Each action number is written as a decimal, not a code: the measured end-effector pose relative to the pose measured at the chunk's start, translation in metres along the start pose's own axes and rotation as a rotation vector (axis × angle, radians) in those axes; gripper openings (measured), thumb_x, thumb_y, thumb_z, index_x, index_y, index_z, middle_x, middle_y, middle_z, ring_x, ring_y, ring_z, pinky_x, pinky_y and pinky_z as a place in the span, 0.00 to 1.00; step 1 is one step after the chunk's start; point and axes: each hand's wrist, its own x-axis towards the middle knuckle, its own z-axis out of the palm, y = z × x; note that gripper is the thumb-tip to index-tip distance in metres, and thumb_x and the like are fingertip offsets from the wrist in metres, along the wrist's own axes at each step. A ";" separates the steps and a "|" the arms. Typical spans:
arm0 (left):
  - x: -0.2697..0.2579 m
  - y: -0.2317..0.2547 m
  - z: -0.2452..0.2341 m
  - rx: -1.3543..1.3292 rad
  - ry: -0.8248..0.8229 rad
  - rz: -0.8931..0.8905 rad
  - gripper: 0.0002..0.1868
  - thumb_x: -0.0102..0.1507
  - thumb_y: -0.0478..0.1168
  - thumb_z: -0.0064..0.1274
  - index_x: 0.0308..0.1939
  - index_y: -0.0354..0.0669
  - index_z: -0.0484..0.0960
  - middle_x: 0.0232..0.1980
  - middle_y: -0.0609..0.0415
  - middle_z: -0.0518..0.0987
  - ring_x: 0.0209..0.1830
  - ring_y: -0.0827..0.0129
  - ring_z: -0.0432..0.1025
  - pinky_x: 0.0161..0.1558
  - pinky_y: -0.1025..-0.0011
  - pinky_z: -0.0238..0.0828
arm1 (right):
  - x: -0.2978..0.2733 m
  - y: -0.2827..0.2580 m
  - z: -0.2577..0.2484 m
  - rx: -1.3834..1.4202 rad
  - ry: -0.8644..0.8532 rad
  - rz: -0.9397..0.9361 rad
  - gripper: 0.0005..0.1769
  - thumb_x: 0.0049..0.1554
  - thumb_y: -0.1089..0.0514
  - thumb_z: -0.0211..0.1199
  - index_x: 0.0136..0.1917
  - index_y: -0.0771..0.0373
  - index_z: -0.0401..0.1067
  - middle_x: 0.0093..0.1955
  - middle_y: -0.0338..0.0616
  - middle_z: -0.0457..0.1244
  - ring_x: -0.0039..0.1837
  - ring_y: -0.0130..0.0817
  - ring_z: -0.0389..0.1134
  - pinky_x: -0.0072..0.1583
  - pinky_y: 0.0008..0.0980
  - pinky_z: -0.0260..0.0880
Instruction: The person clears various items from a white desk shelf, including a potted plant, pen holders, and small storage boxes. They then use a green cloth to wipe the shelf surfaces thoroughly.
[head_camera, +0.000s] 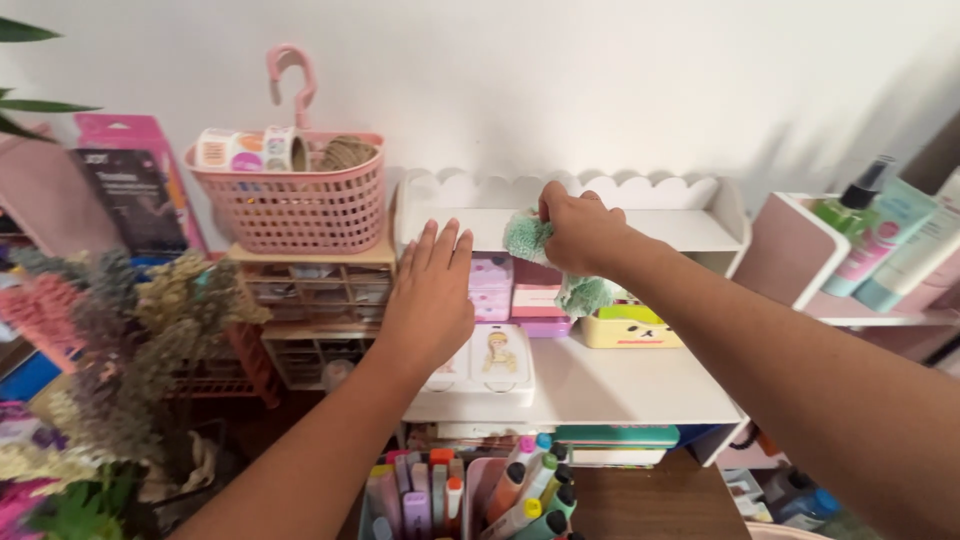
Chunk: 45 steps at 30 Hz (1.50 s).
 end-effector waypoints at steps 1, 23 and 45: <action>0.002 0.001 0.002 0.006 -0.013 0.007 0.40 0.54 0.28 0.46 0.72 0.32 0.60 0.78 0.37 0.55 0.81 0.44 0.44 0.76 0.50 0.40 | 0.000 0.006 -0.001 0.001 0.006 0.013 0.24 0.53 0.63 0.58 0.62 0.52 0.61 0.60 0.45 0.66 0.71 0.47 0.59 0.66 0.56 0.58; 0.001 0.008 0.027 0.022 -0.016 -0.022 0.41 0.55 0.30 0.47 0.74 0.34 0.58 0.78 0.40 0.55 0.80 0.44 0.45 0.74 0.48 0.44 | -0.018 0.128 -0.021 -0.176 0.197 0.333 0.27 0.57 0.41 0.61 0.63 0.59 0.75 0.60 0.54 0.70 0.66 0.51 0.67 0.71 0.58 0.54; -0.001 0.017 0.015 -0.033 -0.049 -0.069 0.45 0.54 0.34 0.56 0.74 0.36 0.56 0.78 0.40 0.54 0.80 0.43 0.43 0.73 0.48 0.45 | -0.015 0.018 0.028 -0.063 0.312 0.111 0.28 0.63 0.41 0.47 0.69 0.55 0.69 0.69 0.50 0.62 0.72 0.56 0.59 0.69 0.66 0.53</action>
